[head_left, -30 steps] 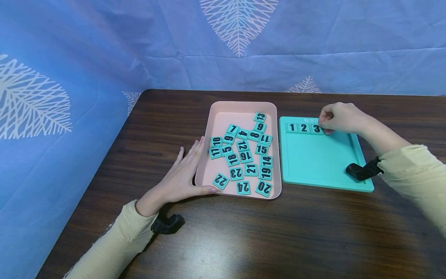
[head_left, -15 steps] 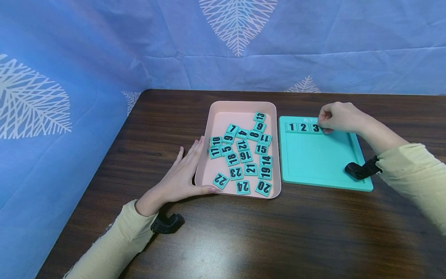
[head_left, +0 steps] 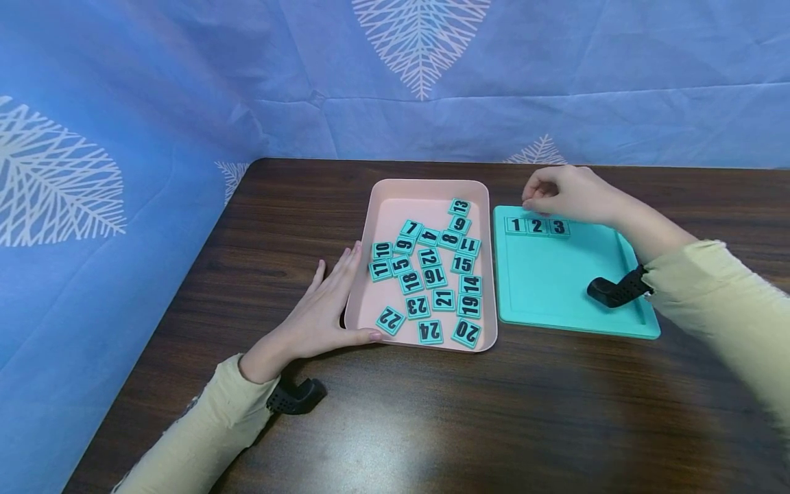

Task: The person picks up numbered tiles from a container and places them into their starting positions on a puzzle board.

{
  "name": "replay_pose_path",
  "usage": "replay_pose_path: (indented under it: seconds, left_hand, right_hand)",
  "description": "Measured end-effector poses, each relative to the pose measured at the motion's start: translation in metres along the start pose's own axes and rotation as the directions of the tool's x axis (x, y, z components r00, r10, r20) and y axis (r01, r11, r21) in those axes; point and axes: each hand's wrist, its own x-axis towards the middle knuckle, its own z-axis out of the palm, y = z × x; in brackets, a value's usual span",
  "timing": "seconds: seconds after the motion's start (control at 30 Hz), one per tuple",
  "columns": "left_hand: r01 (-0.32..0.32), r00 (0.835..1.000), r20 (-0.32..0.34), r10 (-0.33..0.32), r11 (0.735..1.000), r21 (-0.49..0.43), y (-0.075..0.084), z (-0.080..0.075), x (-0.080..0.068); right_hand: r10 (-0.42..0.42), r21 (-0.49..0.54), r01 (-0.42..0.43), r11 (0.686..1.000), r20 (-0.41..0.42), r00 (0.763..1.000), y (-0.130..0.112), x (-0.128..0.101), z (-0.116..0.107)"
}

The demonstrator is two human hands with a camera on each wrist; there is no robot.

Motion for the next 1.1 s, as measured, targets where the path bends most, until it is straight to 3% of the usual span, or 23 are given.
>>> replay_pose_path:
  seconds: [0.43, 0.83, 0.97, 1.1]
  left_hand:
    - [-0.005, 1.0, -0.009, 0.005, 1.0, 0.0, 0.0, 0.001, 0.0]
    - [-0.01, 1.0, -0.009, 0.01, 1.0, 0.002, -0.001, 0.001, 0.0]
    - [-0.009, 1.0, -0.008, 0.009, 1.0, 0.0, -0.002, 0.001, 0.0]
    - [-0.003, 1.0, -0.005, 0.003, 1.0, -0.009, -0.002, 0.001, 0.0]
  right_hand:
    - [-0.125, 0.073, 0.125, 0.989, -0.006, 0.992, -0.044, 0.026, 0.014]
    - [-0.204, 0.169, 0.187, 0.968, 0.092, 0.975, -0.069, 0.05, 0.045]
    - [-0.243, 0.148, 0.227, 0.963, 0.103, 0.964, -0.076, 0.055, 0.054]
    - [-0.308, 0.054, 0.304, 0.951, 0.089, 0.947, -0.082, 0.058, 0.061]
